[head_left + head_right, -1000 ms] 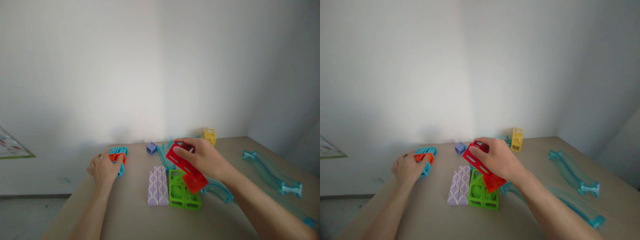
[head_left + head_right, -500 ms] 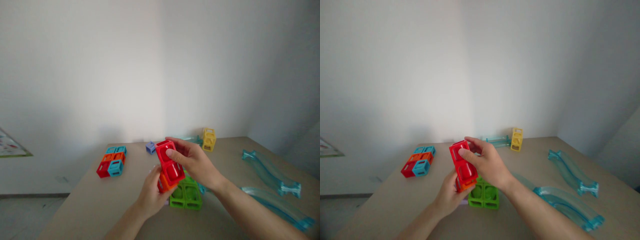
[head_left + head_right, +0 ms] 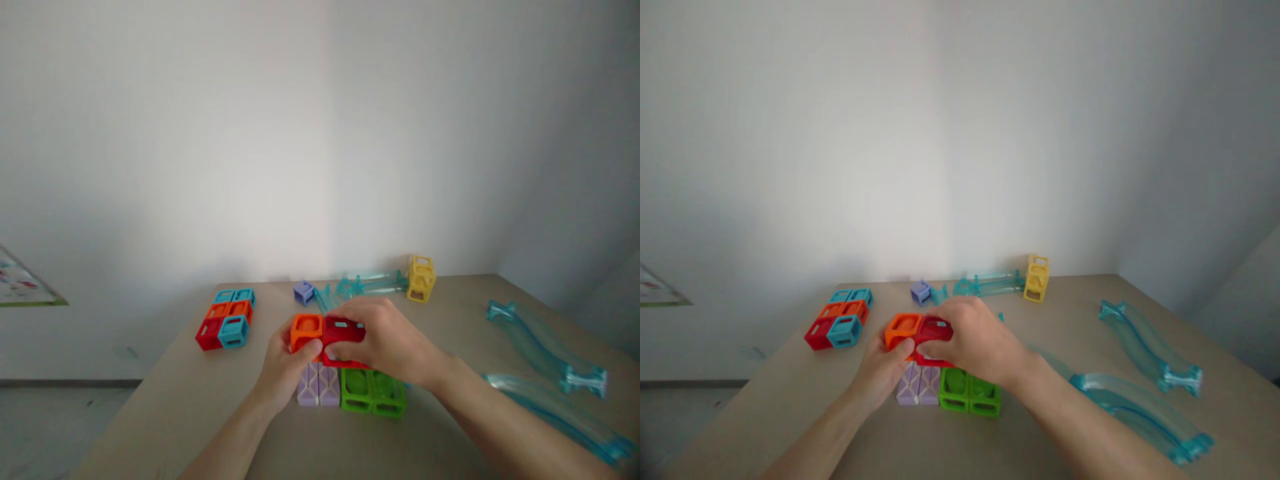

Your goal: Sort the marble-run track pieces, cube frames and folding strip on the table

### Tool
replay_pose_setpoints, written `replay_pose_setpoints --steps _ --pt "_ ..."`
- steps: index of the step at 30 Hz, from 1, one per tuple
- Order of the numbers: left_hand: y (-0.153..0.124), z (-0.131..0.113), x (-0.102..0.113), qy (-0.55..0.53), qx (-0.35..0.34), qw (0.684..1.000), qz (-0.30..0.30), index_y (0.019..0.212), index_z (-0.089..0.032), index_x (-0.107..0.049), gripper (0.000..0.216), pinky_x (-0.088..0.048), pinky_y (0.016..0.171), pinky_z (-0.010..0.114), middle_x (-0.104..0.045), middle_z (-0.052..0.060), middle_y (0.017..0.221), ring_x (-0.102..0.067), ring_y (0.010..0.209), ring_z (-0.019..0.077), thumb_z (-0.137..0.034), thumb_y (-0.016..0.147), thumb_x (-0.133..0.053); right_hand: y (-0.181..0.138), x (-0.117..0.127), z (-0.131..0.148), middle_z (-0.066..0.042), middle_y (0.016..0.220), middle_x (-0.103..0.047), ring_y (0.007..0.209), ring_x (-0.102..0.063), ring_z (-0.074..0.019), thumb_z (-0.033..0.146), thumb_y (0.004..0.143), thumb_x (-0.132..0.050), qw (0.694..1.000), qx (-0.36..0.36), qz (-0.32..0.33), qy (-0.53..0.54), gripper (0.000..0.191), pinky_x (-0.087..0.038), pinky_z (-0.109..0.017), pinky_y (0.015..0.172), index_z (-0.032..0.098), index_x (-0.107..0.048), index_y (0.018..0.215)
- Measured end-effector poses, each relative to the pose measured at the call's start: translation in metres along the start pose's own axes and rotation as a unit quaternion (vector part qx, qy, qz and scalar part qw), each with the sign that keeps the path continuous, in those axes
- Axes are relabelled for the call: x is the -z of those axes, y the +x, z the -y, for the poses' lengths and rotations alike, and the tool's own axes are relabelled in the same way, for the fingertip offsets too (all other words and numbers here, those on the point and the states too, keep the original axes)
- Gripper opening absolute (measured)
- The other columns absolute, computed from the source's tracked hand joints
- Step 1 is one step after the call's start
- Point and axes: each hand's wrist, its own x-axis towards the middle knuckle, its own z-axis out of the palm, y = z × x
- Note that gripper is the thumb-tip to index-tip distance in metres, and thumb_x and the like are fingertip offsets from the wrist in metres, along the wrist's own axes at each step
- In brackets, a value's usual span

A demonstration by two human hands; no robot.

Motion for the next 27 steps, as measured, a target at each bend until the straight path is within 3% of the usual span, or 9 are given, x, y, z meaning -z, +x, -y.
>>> replay_pose_setpoints --steps 4,8,11,15,18,21,24,27 --pt "-0.003 -0.003 0.001 0.029 0.025 0.999 0.036 0.103 -0.018 -0.064 0.047 -0.052 0.072 0.028 -0.070 0.004 0.091 -0.066 0.081 0.0187 -0.022 0.061 -0.083 0.001 -0.005 -0.005 -0.010 0.104 -0.072 0.087 -0.066 -0.0238 0.045 0.073 -0.075 0.999 -0.020 -0.016 0.028 0.052 -0.048 -0.030 0.076 0.018 -0.067 0.116" --pt "-0.001 -0.007 0.001 0.043 0.001 0.999 -0.009 0.107 -0.020 -0.060 0.053 -0.053 0.074 0.029 -0.070 0.004 0.095 -0.066 0.083 0.0193 -0.019 0.060 -0.082 0.001 0.001 -0.006 -0.012 0.110 -0.071 0.093 -0.066 -0.0263 0.047 0.072 -0.074 0.999 -0.039 0.003 0.036 0.060 -0.049 -0.032 0.078 0.015 -0.063 0.122" --pt "0.001 -0.011 0.000 0.019 -0.027 0.999 -0.038 0.106 -0.020 -0.060 0.046 -0.052 0.073 0.029 -0.069 0.003 0.093 -0.066 0.082 0.0184 -0.020 0.064 -0.078 -0.001 0.008 -0.006 -0.011 0.109 -0.071 0.090 -0.067 -0.0260 0.039 0.076 -0.071 0.997 -0.061 0.027 0.034 0.055 -0.049 -0.033 0.077 0.016 -0.061 0.125" --pt "0.003 -0.017 -0.004 -0.010 -0.027 0.998 -0.053 0.102 -0.020 -0.059 0.041 -0.053 0.075 0.030 -0.068 0.003 0.090 -0.066 0.080 0.0177 -0.023 0.066 -0.077 -0.001 0.014 -0.010 -0.007 0.093 -0.073 0.078 -0.067 -0.0217 0.032 0.078 -0.068 0.996 -0.072 0.043 0.018 0.037 -0.047 -0.029 0.068 0.019 -0.068 0.113" --pt "0.006 -0.018 -0.001 -0.018 -0.013 0.996 -0.086 0.106 -0.022 -0.054 0.044 -0.054 0.073 0.032 -0.067 0.001 0.088 -0.067 0.078 0.0173 -0.026 0.068 -0.076 0.000 0.014 -0.013 -0.006 0.087 -0.070 0.075 -0.064 -0.0206 0.030 0.077 -0.069 0.997 -0.059 -0.029 -0.042 0.030 -0.045 -0.029 0.068 0.019 -0.069 0.105" --pt "0.008 -0.016 0.005 -0.022 -0.008 0.993 -0.115 0.109 -0.026 -0.047 0.050 -0.054 0.070 0.029 -0.066 -0.003 0.088 -0.067 0.076 0.0145 -0.024 0.069 -0.077 0.001 0.014 -0.013 -0.009 0.093 -0.070 0.080 -0.064 -0.0223 0.033 0.079 -0.067 0.990 -0.082 -0.106 -0.051 0.036 -0.047 -0.032 0.072 0.017 -0.065 0.112" --pt "0.009 -0.014 0.009 -0.008 -0.023 0.997 -0.079 0.111 -0.027 -0.048 0.052 -0.053 0.073 0.025 -0.068 -0.003 0.090 -0.066 0.077 0.0122 -0.018 0.068 -0.078 0.001 0.012 -0.012 -0.009 0.098 -0.071 0.085 -0.066 -0.0223 0.033 0.080 -0.066 0.988 -0.098 -0.116 0.026 0.041 -0.050 -0.033 0.076 0.017 -0.060 0.118" --pt "0.007 -0.014 0.008 0.023 -0.042 0.999 -0.015 0.119 -0.023 -0.053 0.054 -0.052 0.081 0.027 -0.069 0.004 0.104 -0.066 0.089 0.0159 -0.018 0.070 -0.076 0.000 0.008 -0.013 -0.007 0.100 -0.071 0.087 -0.067 -0.0210 0.028 0.080 -0.067 0.984 -0.096 -0.110 0.105 0.039 -0.051 -0.033 0.081 0.018 -0.059 0.117"
